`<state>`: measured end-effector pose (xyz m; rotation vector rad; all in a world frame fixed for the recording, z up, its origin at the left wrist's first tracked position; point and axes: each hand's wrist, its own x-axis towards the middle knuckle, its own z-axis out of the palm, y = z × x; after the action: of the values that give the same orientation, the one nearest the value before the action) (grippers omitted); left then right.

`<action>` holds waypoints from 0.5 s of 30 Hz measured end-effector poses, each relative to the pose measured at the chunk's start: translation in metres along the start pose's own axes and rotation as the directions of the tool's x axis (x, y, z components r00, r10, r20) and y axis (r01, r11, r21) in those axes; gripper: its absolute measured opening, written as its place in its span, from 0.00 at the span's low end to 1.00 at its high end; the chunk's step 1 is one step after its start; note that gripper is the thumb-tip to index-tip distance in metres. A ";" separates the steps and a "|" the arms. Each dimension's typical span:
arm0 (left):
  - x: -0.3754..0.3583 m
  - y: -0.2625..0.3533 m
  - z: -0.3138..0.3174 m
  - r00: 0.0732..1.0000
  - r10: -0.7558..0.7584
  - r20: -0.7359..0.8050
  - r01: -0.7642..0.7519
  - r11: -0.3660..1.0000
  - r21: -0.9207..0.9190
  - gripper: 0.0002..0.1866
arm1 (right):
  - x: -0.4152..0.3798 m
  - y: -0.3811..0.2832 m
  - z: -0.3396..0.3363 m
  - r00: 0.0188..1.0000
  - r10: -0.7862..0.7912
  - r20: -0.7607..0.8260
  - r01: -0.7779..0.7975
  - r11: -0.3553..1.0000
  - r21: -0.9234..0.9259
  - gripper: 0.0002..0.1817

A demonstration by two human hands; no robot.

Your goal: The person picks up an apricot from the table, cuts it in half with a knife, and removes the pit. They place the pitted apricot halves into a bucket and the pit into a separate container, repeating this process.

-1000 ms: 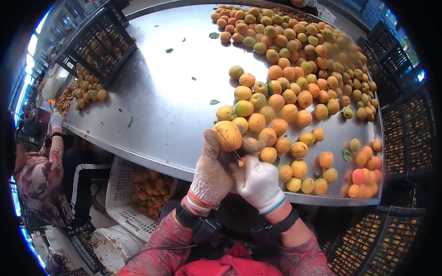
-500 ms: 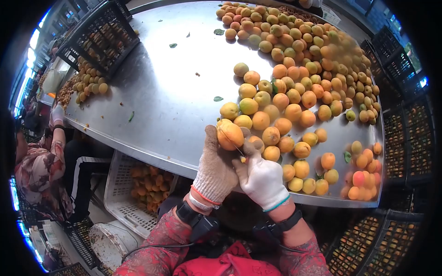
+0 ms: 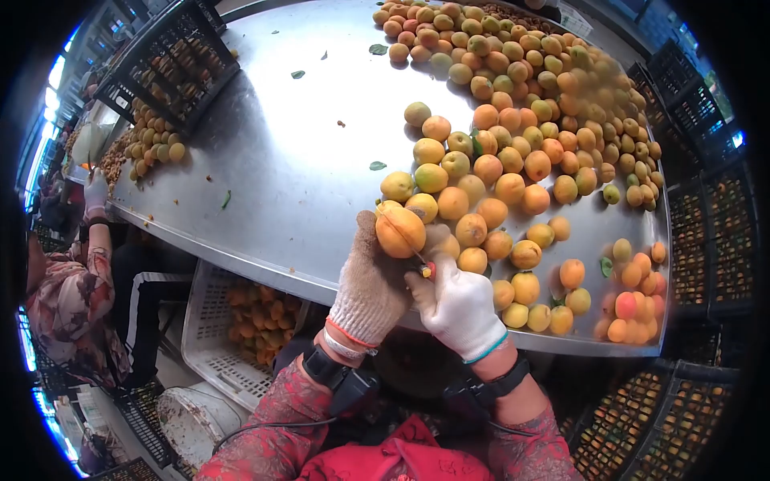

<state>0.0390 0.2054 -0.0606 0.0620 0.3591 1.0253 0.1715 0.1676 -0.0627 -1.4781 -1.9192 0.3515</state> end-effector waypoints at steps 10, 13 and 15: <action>-0.004 -0.006 0.011 0.982 0.174 0.067 -0.186 0.944 0.273 0.36 | -0.003 0.001 -0.002 1.000 0.001 0.004 -0.001 1.000 -0.005 0.16; -0.002 -0.009 0.010 0.995 0.091 -0.032 -0.090 0.995 0.048 0.40 | -0.001 0.000 0.005 0.998 -0.013 -0.059 0.014 1.000 0.004 0.16; -0.005 -0.005 0.014 0.998 0.059 -0.031 -0.058 0.998 0.032 0.36 | 0.001 -0.005 0.001 0.999 -0.001 -0.048 0.004 0.998 0.056 0.14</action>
<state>0.0457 0.2004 -0.0474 0.0848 0.4043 1.0794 0.1671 0.1672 -0.0596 -1.4355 -1.8585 0.3623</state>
